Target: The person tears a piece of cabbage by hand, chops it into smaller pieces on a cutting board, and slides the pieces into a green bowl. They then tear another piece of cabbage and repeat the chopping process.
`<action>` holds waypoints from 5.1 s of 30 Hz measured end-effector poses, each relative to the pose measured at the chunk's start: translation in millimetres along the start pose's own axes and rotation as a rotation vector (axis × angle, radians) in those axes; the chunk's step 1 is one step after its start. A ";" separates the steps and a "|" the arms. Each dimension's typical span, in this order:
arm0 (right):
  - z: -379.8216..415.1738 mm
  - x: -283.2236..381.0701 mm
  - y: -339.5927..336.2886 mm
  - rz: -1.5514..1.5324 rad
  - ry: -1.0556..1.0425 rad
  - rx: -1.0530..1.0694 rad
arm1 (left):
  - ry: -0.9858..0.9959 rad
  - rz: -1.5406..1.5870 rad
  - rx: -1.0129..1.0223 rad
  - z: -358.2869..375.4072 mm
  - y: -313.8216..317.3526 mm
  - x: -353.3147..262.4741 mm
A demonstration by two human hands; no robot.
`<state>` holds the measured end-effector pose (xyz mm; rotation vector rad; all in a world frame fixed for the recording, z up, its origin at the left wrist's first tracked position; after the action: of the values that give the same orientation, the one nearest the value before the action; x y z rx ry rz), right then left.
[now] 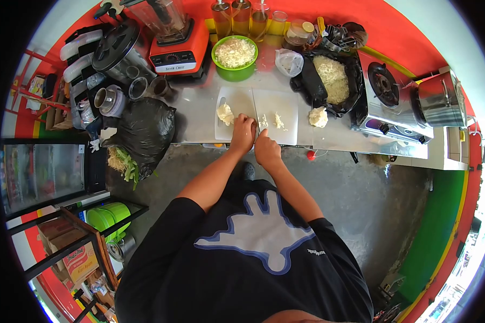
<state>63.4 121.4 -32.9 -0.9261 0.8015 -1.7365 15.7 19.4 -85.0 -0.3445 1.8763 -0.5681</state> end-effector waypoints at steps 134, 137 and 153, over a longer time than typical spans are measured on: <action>22.2 -25.4 7.6 0.171 -0.095 -0.135 | -0.043 -0.022 0.154 -20.1 -17.2 -13.3; 30.5 -23.3 -4.8 0.187 -0.118 -0.137 | -0.071 -0.057 0.161 -19.5 -20.2 -16.9; 8.0 -12.0 9.5 0.106 -0.059 -0.042 | -0.122 -0.140 0.165 -17.8 -23.2 -15.8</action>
<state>77.4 129.0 -39.7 -0.9412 0.8367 -1.5990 4.2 11.5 -54.9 -0.3940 1.6846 -0.7747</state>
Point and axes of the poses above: each hand's wrist, its own z-axis away from the middle knuckle, its own y-axis out of the palm, x = y × z, the point moved 2 cm from there along -z, towards the middle knuckle, and after that the axes turned 5 degrees about z, right-handed, at the moved point
